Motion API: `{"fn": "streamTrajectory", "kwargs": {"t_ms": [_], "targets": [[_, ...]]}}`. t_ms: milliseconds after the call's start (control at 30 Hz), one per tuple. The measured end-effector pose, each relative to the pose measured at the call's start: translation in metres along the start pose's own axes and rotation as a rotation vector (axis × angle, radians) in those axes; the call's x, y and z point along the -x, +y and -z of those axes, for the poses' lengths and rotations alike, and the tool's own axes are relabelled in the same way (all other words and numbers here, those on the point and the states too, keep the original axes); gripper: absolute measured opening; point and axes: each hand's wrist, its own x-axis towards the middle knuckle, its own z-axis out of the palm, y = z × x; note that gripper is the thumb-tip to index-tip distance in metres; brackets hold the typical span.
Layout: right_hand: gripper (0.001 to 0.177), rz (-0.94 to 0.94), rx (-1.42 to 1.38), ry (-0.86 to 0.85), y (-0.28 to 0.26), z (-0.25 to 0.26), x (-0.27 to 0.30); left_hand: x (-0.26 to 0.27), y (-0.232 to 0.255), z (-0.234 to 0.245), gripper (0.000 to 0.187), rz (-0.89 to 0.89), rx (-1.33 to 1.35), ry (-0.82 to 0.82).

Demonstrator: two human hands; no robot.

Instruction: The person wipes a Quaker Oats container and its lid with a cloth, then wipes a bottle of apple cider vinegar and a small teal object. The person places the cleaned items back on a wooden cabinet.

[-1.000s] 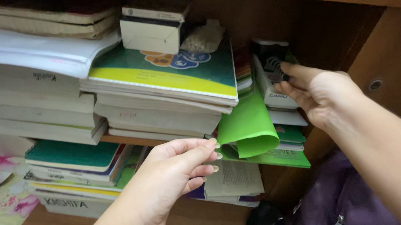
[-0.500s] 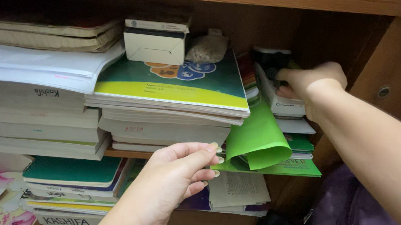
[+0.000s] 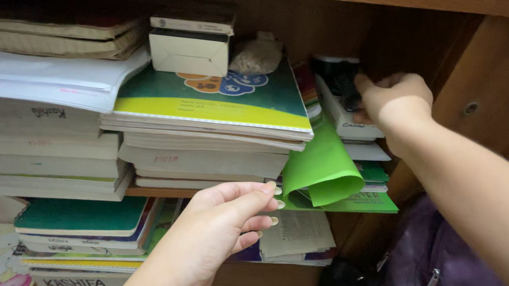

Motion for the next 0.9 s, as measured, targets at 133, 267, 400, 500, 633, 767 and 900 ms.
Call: {"fn": "streamTrajectory", "kwargs": {"t_ms": [133,267,400,500,633,767,900], "targets": [[0.024,0.279,0.053,-0.07,0.004,0.016,0.029,-0.008,-0.006,-0.001,0.033,-0.026,-0.051,-0.073],[0.019,0.322,-0.181,-0.229,0.004,0.036,0.049,-0.01,-0.007,-0.006,0.034,-0.072,-0.019,-0.154],[0.022,0.51,-0.269,-0.302,0.002,0.064,0.077,0.0,0.002,-0.021,0.024,-0.169,0.078,-0.249],[0.032,0.193,-0.438,-0.267,-0.006,0.084,0.1,0.012,0.01,-0.038,0.029,-0.503,0.005,-0.34],[0.048,-0.232,-0.834,-0.449,-0.016,0.109,0.138,0.023,0.02,-0.086,0.041,-1.176,-0.132,-0.248],[0.05,-0.295,-1.323,-0.915,-0.007,0.134,0.182,0.038,0.019,-0.108,0.049,-1.525,-0.548,-0.233],[0.051,-0.348,-1.408,-0.969,-0.003,0.158,0.199,0.041,0.008,-0.123,0.049,-1.634,-0.735,-0.336]]}}
